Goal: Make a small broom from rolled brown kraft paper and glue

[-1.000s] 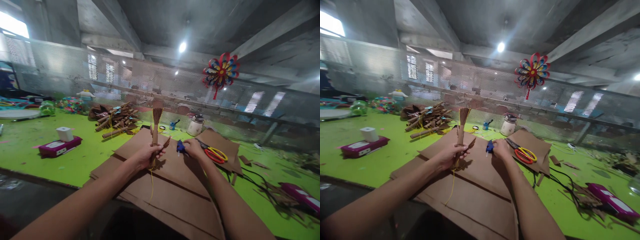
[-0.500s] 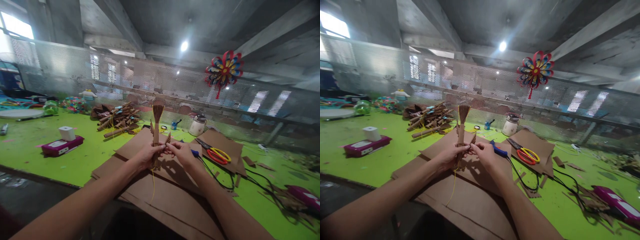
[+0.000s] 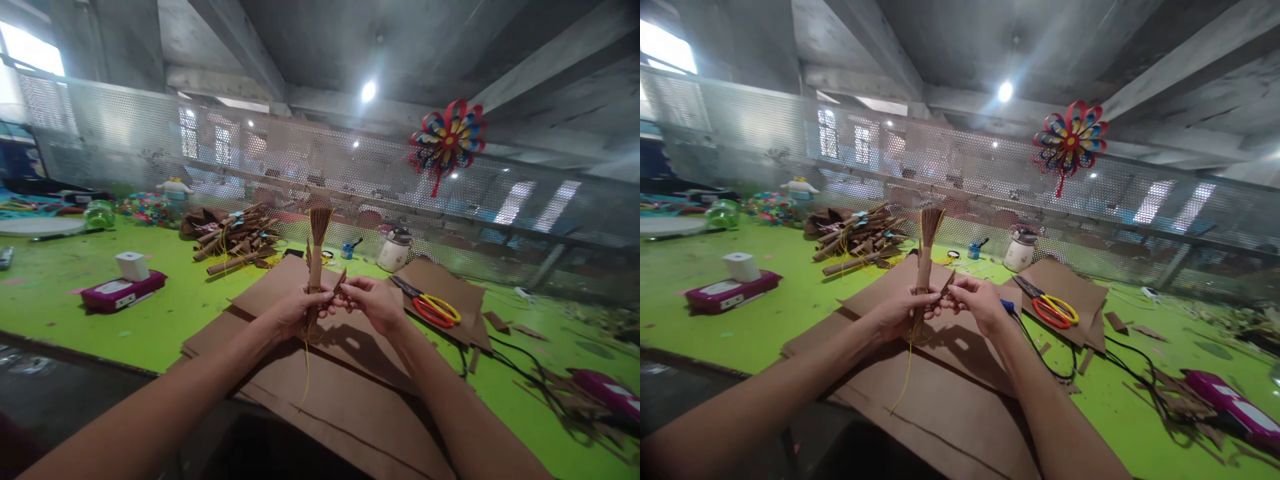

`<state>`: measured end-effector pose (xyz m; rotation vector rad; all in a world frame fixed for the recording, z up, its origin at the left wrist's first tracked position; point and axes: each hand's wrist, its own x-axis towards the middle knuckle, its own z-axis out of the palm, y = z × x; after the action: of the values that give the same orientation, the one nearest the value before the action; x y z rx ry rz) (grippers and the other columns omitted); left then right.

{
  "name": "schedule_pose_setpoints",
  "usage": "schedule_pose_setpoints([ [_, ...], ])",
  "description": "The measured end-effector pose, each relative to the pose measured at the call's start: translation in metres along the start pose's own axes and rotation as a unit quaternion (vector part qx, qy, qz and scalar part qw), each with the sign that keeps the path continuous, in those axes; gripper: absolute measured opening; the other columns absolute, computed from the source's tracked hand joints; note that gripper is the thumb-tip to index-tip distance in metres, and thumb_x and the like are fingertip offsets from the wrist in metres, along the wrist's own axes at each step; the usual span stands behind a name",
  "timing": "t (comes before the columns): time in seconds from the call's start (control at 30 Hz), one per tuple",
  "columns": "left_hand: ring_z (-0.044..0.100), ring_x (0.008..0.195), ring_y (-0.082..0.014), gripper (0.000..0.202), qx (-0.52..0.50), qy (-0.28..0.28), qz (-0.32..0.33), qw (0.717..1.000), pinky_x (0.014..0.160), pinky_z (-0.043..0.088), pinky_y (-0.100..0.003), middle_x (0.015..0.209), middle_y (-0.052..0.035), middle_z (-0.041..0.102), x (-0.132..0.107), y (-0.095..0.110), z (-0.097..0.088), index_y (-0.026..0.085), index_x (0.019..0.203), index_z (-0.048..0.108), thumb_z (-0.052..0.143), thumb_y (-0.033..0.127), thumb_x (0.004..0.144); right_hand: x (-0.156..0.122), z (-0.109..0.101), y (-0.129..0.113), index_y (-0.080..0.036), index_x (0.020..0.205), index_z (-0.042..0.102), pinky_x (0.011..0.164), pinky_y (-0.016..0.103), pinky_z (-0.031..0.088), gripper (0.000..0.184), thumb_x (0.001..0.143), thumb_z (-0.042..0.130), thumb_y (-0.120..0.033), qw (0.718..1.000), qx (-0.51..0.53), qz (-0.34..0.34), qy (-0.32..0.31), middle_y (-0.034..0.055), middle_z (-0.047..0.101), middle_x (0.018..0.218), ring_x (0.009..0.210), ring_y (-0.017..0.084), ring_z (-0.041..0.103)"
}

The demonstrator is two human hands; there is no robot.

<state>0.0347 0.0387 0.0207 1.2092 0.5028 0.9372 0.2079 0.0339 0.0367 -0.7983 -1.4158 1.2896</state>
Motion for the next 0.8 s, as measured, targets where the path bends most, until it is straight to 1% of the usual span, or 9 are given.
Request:
schedule_pose_setpoints([
  [0.1, 0.054, 0.064, -0.0074, 0.021, 0.007, 0.004, 0.010, 1.000, 0.053, 0.036, -0.016, 0.080, -0.0069, 0.063, -0.001, 0.000, 0.001, 0.010, 0.085, 0.060, 0.065, 0.024, 0.070, -0.001, 0.001, -0.001, -0.012, 0.073, 0.063, 0.050, 0.024, 0.040, 0.026, 0.062, 0.069, -0.035, 1.000, -0.026, 0.004, -0.001, 0.0029, 0.062, 0.061, 0.050, 0.009, 0.051],
  [0.2, 0.053, 0.062, -0.0069, 0.021, 0.017, -0.009, 0.016, 1.000, 0.051, 0.036, -0.016, 0.077, -0.0055, 0.062, -0.002, -0.001, 0.002, 0.010, 0.085, 0.060, 0.064, 0.024, 0.071, -0.001, 0.002, -0.001, -0.012, 0.070, 0.063, 0.048, 0.022, 0.038, 0.023, 0.063, 0.068, -0.034, 0.999, -0.032, 0.001, -0.016, 0.0026, 0.061, 0.060, 0.050, 0.008, 0.050],
  [0.27, 0.053, 0.062, -0.0070, 0.020, 0.019, -0.014, 0.014, 1.000, 0.052, 0.036, -0.017, 0.079, -0.0060, 0.063, -0.002, -0.001, 0.002, 0.010, 0.086, 0.060, 0.063, 0.024, 0.071, -0.001, 0.002, -0.001, -0.013, 0.068, 0.063, 0.047, 0.022, 0.036, 0.021, 0.064, 0.068, -0.033, 0.999, -0.028, -0.004, -0.016, 0.0020, 0.060, 0.057, 0.050, 0.008, 0.049],
  [0.4, 0.056, 0.066, -0.0090, 0.022, 0.011, 0.004, -0.005, 1.000, 0.055, 0.039, -0.018, 0.084, -0.0085, 0.064, 0.001, -0.002, -0.001, 0.011, 0.088, 0.059, 0.063, 0.026, 0.072, 0.000, -0.001, -0.003, -0.013, 0.068, 0.063, 0.047, 0.022, 0.036, 0.020, 0.064, 0.068, -0.032, 1.000, -0.021, -0.018, 0.010, 0.0000, 0.057, 0.055, 0.049, 0.008, 0.049],
  [0.53, 0.056, 0.063, -0.0080, 0.021, 0.005, 0.019, -0.017, 1.000, 0.051, 0.038, -0.016, 0.077, -0.0063, 0.063, 0.003, -0.005, -0.005, 0.012, 0.086, 0.057, 0.063, 0.026, 0.072, 0.001, -0.007, -0.008, -0.012, 0.069, 0.063, 0.048, 0.022, 0.037, 0.019, 0.064, 0.068, -0.030, 0.999, -0.018, -0.035, 0.030, 0.0003, 0.058, 0.059, 0.050, 0.007, 0.049],
  [0.67, 0.052, 0.055, -0.0063, 0.018, 0.019, -0.010, -0.047, 0.999, 0.048, 0.037, -0.016, 0.067, -0.0037, 0.060, 0.001, -0.007, -0.004, 0.011, 0.081, 0.056, 0.062, 0.026, 0.072, 0.001, -0.008, -0.010, -0.012, 0.072, 0.062, 0.050, 0.022, 0.040, 0.020, 0.066, 0.067, -0.030, 0.997, -0.028, -0.059, 0.047, 0.0027, 0.061, 0.065, 0.054, 0.009, 0.053],
  [0.8, 0.049, 0.051, -0.0055, 0.018, 0.025, -0.034, -0.069, 0.997, 0.047, 0.036, -0.017, 0.063, -0.0028, 0.059, -0.002, -0.007, -0.001, 0.011, 0.079, 0.057, 0.063, 0.026, 0.071, 0.000, -0.002, -0.011, -0.013, 0.074, 0.061, 0.050, 0.023, 0.043, 0.021, 0.067, 0.065, -0.032, 0.990, -0.061, -0.097, 0.077, 0.0041, 0.064, 0.067, 0.055, 0.011, 0.056],
])
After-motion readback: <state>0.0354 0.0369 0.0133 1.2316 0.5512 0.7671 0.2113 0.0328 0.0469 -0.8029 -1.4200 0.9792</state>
